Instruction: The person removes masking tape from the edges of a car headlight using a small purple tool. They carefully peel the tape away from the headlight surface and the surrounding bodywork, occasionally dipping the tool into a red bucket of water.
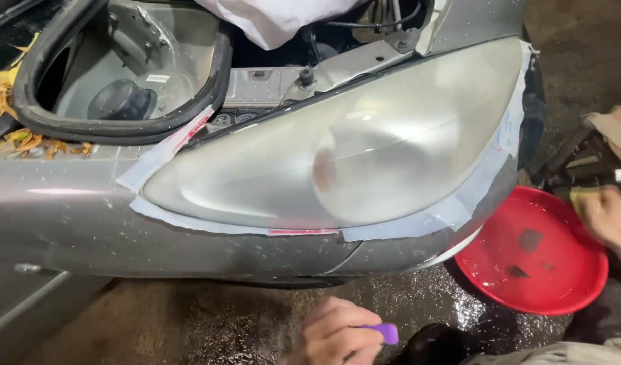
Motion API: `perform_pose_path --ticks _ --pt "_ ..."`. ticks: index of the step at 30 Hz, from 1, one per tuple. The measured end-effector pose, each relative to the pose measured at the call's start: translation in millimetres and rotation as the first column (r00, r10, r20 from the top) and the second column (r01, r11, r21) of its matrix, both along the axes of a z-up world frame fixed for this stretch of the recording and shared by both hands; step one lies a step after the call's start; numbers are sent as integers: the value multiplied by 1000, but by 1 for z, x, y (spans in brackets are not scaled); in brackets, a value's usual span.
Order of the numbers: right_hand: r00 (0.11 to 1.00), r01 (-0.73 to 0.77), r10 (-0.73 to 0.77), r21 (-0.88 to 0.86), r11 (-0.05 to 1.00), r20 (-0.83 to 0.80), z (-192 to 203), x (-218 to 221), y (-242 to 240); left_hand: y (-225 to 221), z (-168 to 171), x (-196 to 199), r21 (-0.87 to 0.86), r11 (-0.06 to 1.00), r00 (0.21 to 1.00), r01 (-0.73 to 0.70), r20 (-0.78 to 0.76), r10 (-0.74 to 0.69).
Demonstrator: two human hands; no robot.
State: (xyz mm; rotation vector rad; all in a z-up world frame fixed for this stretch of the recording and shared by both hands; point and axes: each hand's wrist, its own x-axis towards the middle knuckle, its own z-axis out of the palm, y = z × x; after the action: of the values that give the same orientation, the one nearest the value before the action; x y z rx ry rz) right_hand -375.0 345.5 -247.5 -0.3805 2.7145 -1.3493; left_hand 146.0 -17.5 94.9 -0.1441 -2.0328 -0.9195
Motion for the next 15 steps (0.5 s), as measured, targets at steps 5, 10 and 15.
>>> perform_pose_path --ticks 5,10,15 --pt "674 -7 277 -368 930 685 -188 -11 54 -40 98 -54 -603 796 998 45 -1 -57" --pt "977 -151 39 545 825 211 -263 30 34 46 83 -118 -422 864 945 275 284 -162" --pt "882 -169 -43 399 901 469 -188 97 -13 155 -234 -245 632 774 490 20 669 -559"
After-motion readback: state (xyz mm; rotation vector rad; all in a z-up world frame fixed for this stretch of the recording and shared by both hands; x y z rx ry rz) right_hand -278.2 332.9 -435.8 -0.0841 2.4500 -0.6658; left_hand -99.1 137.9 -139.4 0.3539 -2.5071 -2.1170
